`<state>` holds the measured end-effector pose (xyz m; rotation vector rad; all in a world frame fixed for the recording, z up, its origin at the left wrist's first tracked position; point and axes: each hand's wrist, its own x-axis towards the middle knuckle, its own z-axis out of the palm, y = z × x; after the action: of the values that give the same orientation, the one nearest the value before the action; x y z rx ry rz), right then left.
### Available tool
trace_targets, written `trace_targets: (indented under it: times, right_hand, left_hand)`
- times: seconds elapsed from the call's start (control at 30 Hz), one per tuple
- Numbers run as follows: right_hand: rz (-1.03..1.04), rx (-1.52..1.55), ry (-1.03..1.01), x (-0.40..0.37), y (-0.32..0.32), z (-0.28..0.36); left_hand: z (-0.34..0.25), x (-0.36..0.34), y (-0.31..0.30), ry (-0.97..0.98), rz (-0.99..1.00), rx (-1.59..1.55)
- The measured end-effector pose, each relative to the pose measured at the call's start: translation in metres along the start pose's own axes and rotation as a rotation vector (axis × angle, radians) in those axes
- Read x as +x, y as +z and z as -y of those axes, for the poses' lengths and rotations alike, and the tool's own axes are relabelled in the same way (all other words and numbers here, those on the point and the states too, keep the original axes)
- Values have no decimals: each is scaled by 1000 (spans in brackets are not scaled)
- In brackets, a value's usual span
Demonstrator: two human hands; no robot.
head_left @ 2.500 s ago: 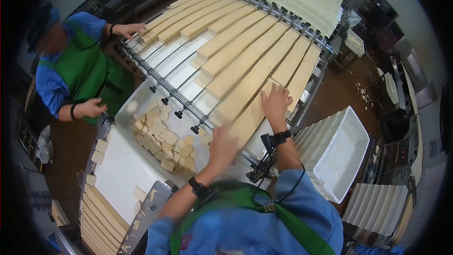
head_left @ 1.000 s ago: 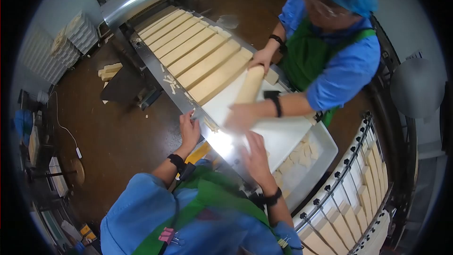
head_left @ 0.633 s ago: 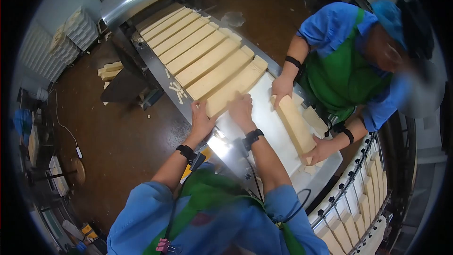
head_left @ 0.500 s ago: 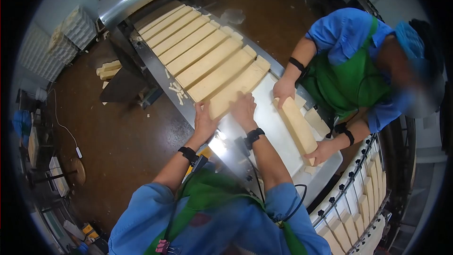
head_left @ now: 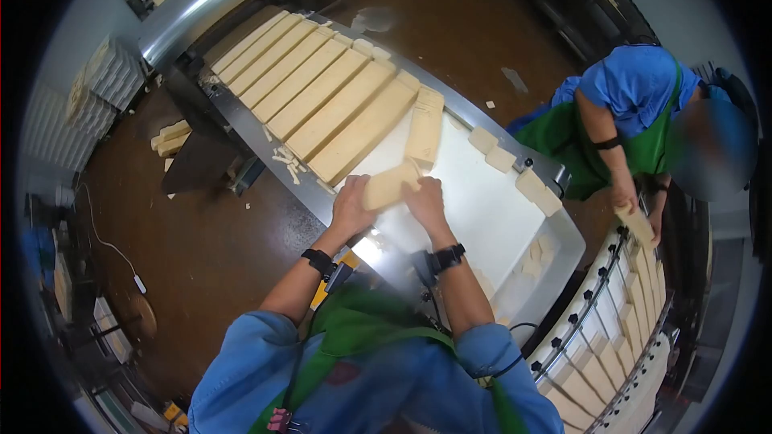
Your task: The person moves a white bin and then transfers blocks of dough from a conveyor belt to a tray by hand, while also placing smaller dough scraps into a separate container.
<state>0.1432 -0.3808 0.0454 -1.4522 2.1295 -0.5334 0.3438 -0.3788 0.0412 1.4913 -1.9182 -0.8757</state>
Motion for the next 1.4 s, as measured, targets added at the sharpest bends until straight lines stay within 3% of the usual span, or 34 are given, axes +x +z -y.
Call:
trace_targets:
  times: [0.13,0.2,0.3,0.33,0.37,0.43,0.57,0.63,0.7,0.73,0.77,0.87,0.93,0.97,1.0,1.07,1.1,1.13,1.23,1.33,1.4]
  right_hand:
    - [-74,81,8,-56,-26,-75]
    - [-174,219,206,-95,-51,-91]
    - [-275,265,331,-133,-85,-109]
    - [-457,149,248,-142,-84,-120]
    - [-471,147,273,-145,-84,-135]
    - [-312,-65,231,-143,-90,-162]
    - [-374,-106,193,-137,-90,-159]
    - [-365,33,162,-133,-88,-158]
    - [-371,14,140,-134,-91,-158]
    - [-377,-16,116,-133,-93,-159]
    - [-401,-15,137,-132,-89,-163]
    - [-556,15,12,-131,-70,-173]
    - [-587,48,15,-133,-63,-176]
    - [-623,84,14,-133,-59,-181]
    - [-702,74,-57,-141,-65,-174]
    - [-626,198,273,-159,-87,-160]
    - [-644,230,358,-177,-103,-152]
    - [-742,225,295,-201,-120,-155]
    - [-1047,220,313,-278,-163,-174]
    - [-1327,188,413,-367,-196,-202]
    - [-1399,-167,512,-434,-191,-259]
  left_hand:
    - [-33,0,17,173,253,-46]
    - [-65,-4,29,213,373,-56]
    - [-90,-16,60,297,557,-86]
    - [-86,-22,82,253,545,-187]
    - [-80,-27,100,204,528,-285]
    - [-63,-32,125,155,497,-361]
    - [-47,-34,126,-2,506,-541]
    - [-39,-36,122,-43,491,-598]
    - [-35,-36,109,227,252,-221]
    - [-68,-42,90,168,127,238]
    - [-84,-44,86,77,23,391]
    - [-100,-58,100,292,35,220]
    - [-102,-61,133,-316,565,-455]
    - [-53,-65,180,-403,523,-515]
    - [-66,-70,185,-341,394,-469]
    - [-118,-75,167,-430,517,-601]
    - [-118,-76,171,-348,599,-565]
    - [-124,-79,181,-271,666,-532]
    - [-223,-137,175,-129,792,-591]
    - [-282,-192,189,35,1185,-574]
    - [-321,-238,203,154,1442,-522]
